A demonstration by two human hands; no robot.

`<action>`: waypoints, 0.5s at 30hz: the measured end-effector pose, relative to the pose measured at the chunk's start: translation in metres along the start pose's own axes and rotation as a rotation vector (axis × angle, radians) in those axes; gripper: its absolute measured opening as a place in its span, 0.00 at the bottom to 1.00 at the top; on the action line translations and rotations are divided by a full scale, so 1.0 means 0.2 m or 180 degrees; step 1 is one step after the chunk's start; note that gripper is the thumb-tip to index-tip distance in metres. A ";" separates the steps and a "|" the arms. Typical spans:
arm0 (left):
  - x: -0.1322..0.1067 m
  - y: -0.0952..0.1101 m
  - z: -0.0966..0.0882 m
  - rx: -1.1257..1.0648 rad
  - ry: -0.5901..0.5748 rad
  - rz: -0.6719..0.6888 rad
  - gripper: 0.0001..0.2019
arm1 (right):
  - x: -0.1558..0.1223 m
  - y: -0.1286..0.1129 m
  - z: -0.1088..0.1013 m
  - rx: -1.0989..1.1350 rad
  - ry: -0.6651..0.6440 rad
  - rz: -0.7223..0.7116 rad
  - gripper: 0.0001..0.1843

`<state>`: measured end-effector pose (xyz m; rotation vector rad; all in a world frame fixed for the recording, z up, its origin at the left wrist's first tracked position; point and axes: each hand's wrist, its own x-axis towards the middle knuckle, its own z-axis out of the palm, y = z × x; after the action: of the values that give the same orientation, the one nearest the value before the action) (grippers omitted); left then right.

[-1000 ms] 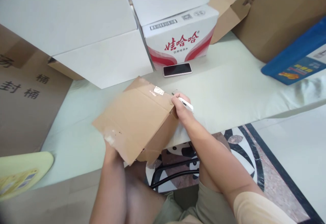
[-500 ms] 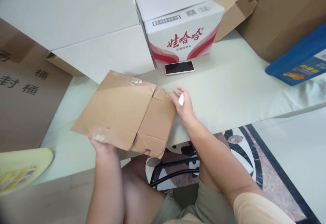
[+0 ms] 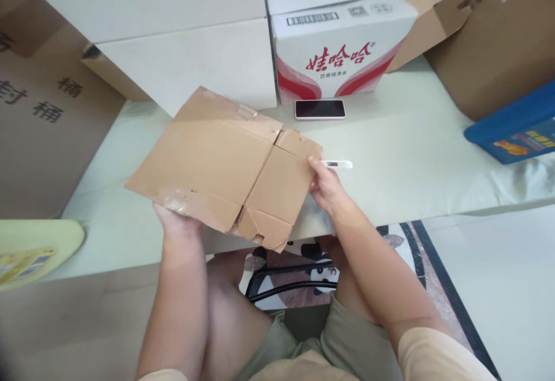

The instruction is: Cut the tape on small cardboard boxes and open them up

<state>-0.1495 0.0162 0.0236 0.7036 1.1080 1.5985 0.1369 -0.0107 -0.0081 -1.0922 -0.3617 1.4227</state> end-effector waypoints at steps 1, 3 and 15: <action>0.00 0.00 0.01 -0.0006 -0.0029 0.0018 0.35 | -0.02 0.00 0.00 -0.0026 -0.0081 0.0074 0.31; -0.01 -0.01 0.02 -0.0067 -0.0029 0.0127 0.33 | -0.05 0.01 0.01 -0.0075 -0.0157 0.0234 0.29; -0.02 -0.05 0.00 -0.0385 -0.0053 -0.0342 0.19 | -0.34 -0.57 -0.24 0.0057 0.2172 -0.1788 0.10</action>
<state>-0.1448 0.0122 0.0154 0.5673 1.0113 1.5512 0.2311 -0.0670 0.0825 -1.2628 -0.1375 0.5119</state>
